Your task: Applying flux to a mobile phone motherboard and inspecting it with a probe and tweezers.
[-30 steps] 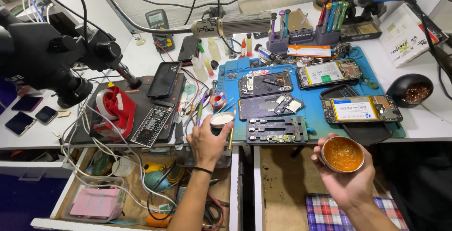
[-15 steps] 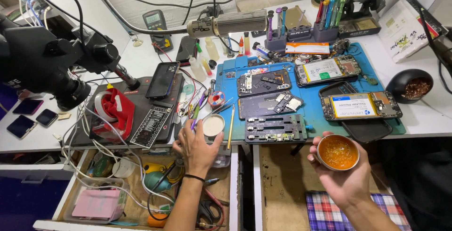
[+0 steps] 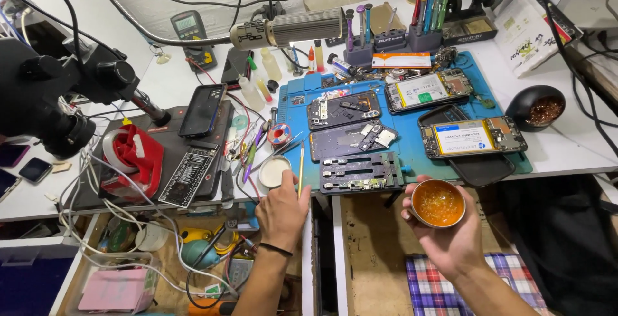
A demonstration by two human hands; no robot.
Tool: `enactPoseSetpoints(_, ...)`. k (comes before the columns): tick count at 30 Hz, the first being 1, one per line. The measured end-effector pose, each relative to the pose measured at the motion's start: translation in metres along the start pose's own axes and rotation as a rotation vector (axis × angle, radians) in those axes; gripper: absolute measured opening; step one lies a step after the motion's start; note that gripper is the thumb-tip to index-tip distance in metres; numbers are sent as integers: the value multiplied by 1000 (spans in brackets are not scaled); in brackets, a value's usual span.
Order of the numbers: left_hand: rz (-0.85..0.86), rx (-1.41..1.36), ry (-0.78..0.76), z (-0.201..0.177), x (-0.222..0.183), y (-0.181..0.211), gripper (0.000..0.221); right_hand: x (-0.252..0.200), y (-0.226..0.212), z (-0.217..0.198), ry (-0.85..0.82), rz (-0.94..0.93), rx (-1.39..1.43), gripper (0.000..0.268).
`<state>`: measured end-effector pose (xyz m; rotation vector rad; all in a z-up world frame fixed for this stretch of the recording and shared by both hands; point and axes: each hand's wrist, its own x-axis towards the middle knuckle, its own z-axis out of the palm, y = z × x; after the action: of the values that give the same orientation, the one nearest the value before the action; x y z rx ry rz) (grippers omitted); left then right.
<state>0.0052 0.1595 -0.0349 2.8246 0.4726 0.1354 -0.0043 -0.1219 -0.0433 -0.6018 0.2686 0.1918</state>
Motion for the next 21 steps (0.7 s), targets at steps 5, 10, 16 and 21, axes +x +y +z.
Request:
enactPoseSetpoints(5,-30,-72,-39,-10,3,-2,27,-1,-1,0,-13,-10,-3,52)
enactPoseSetpoints(10,10,-19,50,-3,6,-15,26,-1,-1,2,5,11,-27,53)
enactPoseSetpoints(16,144,-20,306,-21,32,-39,18,0,0,0,-11,11,-23,50)
enactPoseSetpoints(21,157,-54,247,-53,74,-50,28,-2,2,0,-20,19,-28,49)
